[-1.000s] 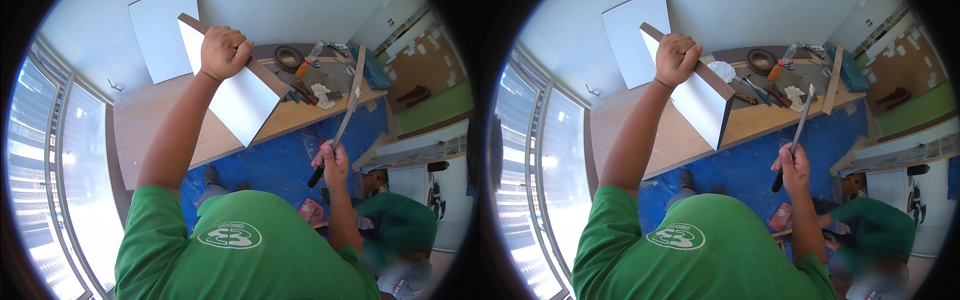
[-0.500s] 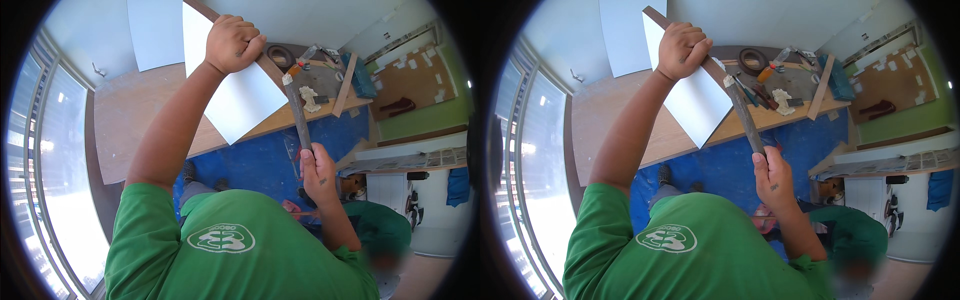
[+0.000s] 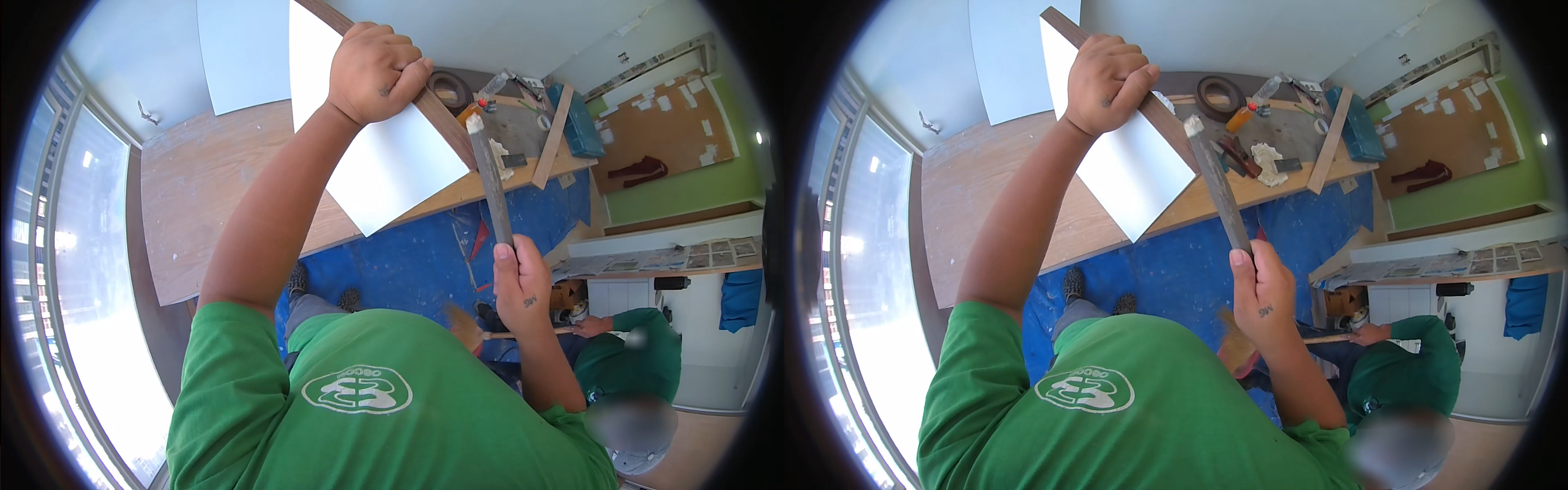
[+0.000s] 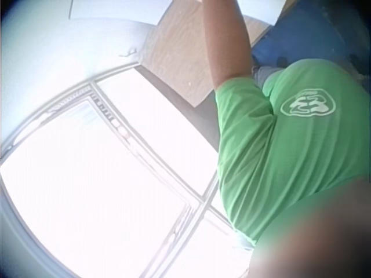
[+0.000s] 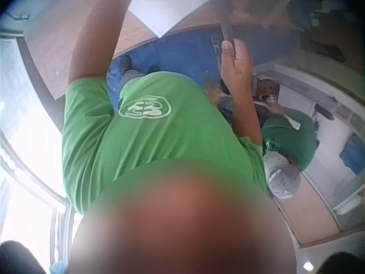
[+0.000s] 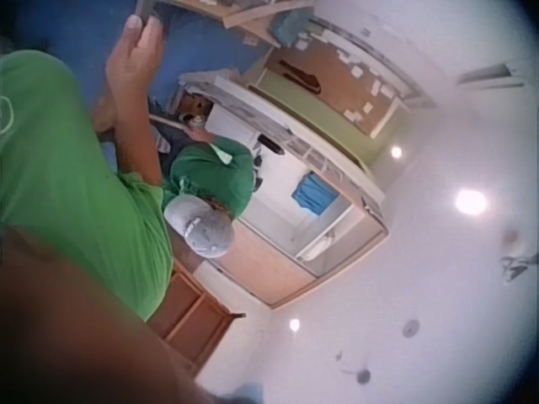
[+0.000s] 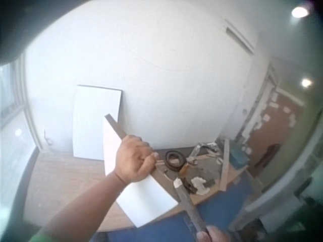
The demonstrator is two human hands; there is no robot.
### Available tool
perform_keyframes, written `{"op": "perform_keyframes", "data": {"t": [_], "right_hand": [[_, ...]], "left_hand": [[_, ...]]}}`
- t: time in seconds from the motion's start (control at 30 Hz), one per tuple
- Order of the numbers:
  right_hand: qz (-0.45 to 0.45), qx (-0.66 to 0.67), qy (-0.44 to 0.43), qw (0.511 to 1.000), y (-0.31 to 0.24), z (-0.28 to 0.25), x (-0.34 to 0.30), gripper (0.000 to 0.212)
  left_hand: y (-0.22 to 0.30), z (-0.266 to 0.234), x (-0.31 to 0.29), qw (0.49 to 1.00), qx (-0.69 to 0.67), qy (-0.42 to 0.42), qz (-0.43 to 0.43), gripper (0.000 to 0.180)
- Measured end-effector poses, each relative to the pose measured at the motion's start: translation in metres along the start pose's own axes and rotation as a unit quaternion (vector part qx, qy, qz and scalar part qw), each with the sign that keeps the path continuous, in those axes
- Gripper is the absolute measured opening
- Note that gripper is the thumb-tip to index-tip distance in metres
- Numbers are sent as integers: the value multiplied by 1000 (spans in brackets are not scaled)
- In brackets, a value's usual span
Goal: The person sands the edges of a cabinet door with sandpaper, then uses a chisel to trim the edge banding. The person flips the door and continues trimming the opposite edge. Another person sweeps the floor in the background.
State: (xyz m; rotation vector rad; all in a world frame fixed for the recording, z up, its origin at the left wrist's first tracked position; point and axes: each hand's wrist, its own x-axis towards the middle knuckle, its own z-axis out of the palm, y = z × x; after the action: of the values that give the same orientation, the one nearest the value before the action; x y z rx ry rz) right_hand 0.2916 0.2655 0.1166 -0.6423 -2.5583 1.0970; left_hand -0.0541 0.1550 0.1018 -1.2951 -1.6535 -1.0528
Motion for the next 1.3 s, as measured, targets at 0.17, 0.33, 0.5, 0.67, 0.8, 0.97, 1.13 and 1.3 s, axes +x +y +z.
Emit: {"op": "perform_keyframes", "data": {"t": [0.17, 0.33, 0.5, 0.67, 0.8, 0.97, 1.13, 1.3], "right_hand": [[-9, -20, 0, 1000, -5, 3, 5, 30], [-7, 48, 2, 999, -11, 4, 23, 30], [8, -6, -10, 1000, -21, 0, -1, 29], [25, 6, -6, 1000, -19, 3, 22, 29], [26, 20, 3, 999, -21, -4, 17, 29], [-5, -17, -7, 1000, -21, 1, 3, 29], [-27, 8, 7, 1000, -19, -2, 35, 28], [-28, -15, 25, 999, -35, -3, 8, 31]], "left_hand": [[2, 1, -1, 1000, -19, 23, -5, 33], [2, 1, -2, 999, -32, 27, -7, 34], [2, 2, -2, 998, -45, 42, -4, 34], [2, -3, -1, 1000, -14, 17, -13, 35], [3, -5, 0, 1000, -19, 16, -14, 36], [5, -3, 1, 999, -36, 21, -24, 35], [4, -6, 2, 999, -30, 11, -23, 35], [3, -5, 6, 999, -27, 6, -24, 35]]}}
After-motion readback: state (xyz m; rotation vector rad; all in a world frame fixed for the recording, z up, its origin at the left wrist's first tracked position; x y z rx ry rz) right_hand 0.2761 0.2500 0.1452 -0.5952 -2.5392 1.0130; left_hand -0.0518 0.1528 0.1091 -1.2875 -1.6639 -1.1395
